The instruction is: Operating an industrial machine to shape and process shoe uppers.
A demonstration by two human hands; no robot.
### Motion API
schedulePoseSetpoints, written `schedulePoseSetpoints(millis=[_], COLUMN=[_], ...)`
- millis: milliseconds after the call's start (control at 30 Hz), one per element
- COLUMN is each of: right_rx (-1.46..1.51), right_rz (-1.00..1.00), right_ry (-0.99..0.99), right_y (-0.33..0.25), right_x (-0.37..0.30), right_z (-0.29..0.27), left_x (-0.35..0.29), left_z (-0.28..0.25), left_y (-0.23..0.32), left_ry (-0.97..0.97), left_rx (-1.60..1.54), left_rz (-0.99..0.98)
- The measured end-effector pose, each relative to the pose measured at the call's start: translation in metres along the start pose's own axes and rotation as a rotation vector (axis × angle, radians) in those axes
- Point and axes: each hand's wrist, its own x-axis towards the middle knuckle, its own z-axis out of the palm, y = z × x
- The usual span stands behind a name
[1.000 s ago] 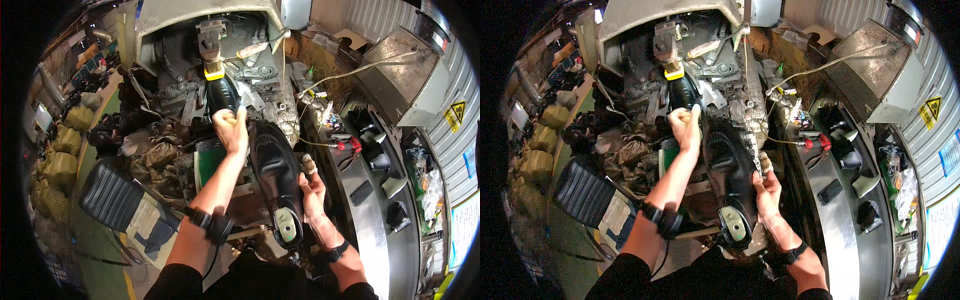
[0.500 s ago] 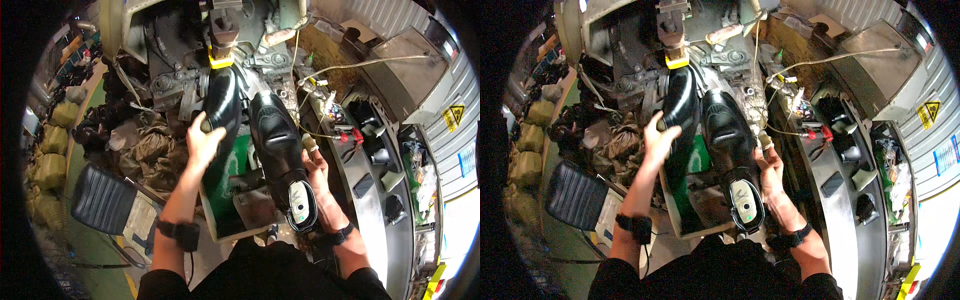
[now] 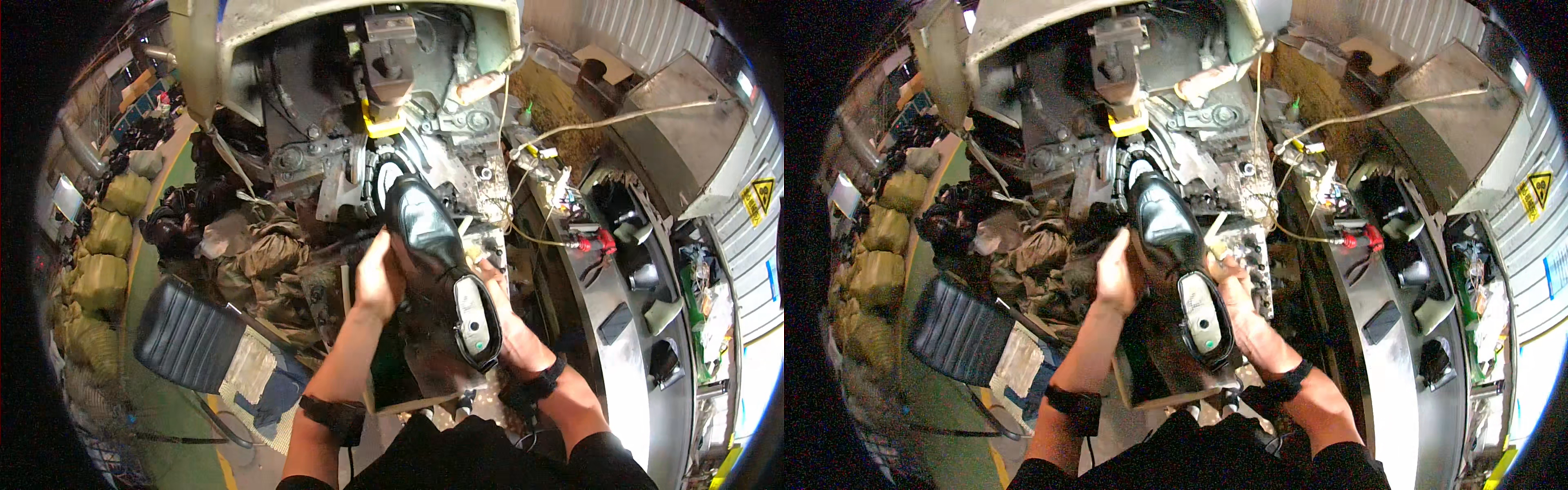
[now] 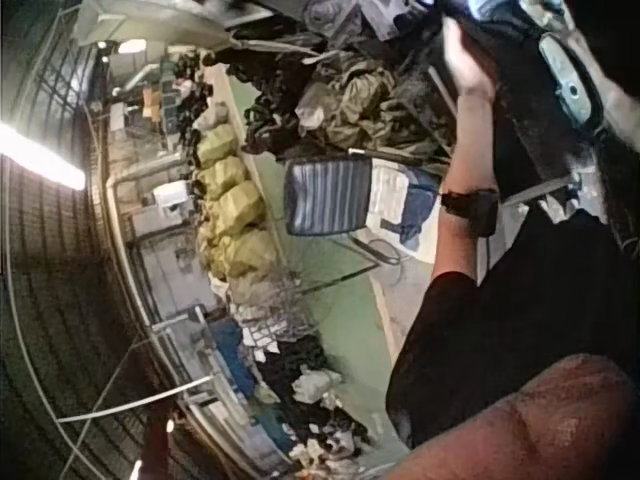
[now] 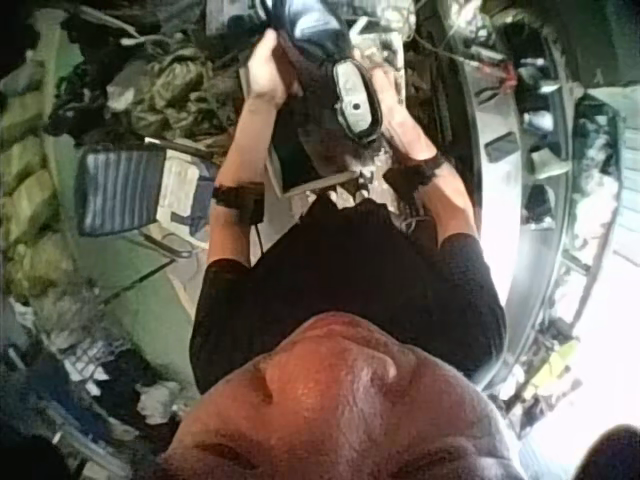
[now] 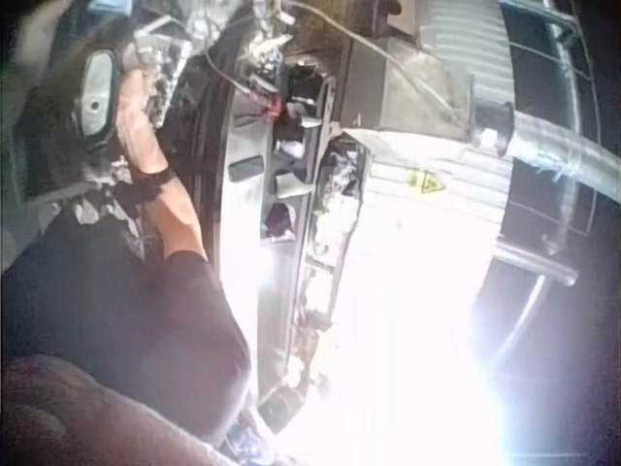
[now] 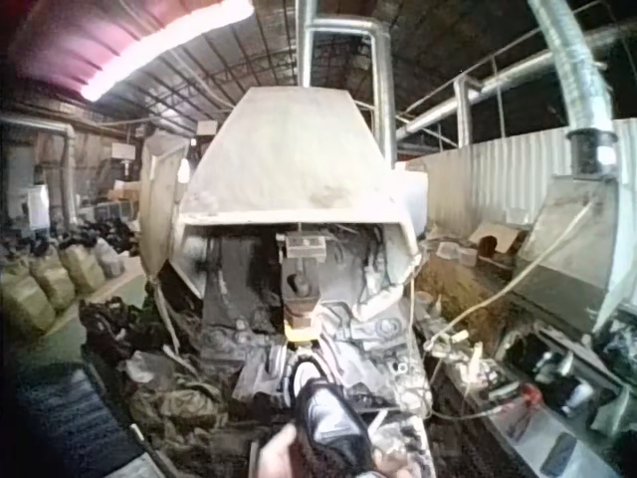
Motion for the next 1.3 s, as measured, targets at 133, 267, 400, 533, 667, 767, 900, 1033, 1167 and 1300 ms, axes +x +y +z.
schedulePoseSetpoints(millis=[133,267,400,533,667,767,900,1033,1167,1300], right_rx=[0.086,0.011,-0.147,-0.056,-0.310,-0.211,-0.322,-0.432,-0.320,-0.311], right_rz=[0.171,0.094,-0.074,0.033,-0.121,-0.070,-0.024,0.001,0.072,0.060], right_ry=[-0.154,-0.183,-0.145,-0.160,-0.177,-0.177,-0.140,-0.073,-0.042,-0.049], right_y=[0.011,0.013,0.014,0.014,0.021,0.018,0.007,0.002,0.023,0.030], right_x=[0.022,0.033,0.046,0.087,0.106,0.102,0.098,0.097,0.130,0.140], right_z=[-0.005,0.008,0.035,0.028,0.040,0.053,0.064,0.065,0.037,0.032], left_x=[0.005,0.016,0.009,0.022,0.050,0.059,0.063,0.061,0.078,0.089], left_z=[0.026,0.001,-0.002,-0.012,-0.041,-0.041,-0.055,-0.018,-0.047,-0.052], left_y=[0.008,0.017,0.015,0.012,0.005,0.009,0.020,0.025,-0.020,-0.041], left_ry=[-0.018,0.074,0.070,0.308,0.263,0.300,0.020,0.495,0.557,0.694], left_rx=[0.140,0.157,-0.077,0.185,0.083,0.075,-0.105,0.192,0.248,0.408], left_rz=[0.294,0.227,-0.150,-0.090,-0.030,-0.073,-0.142,-0.067,0.195,0.284])
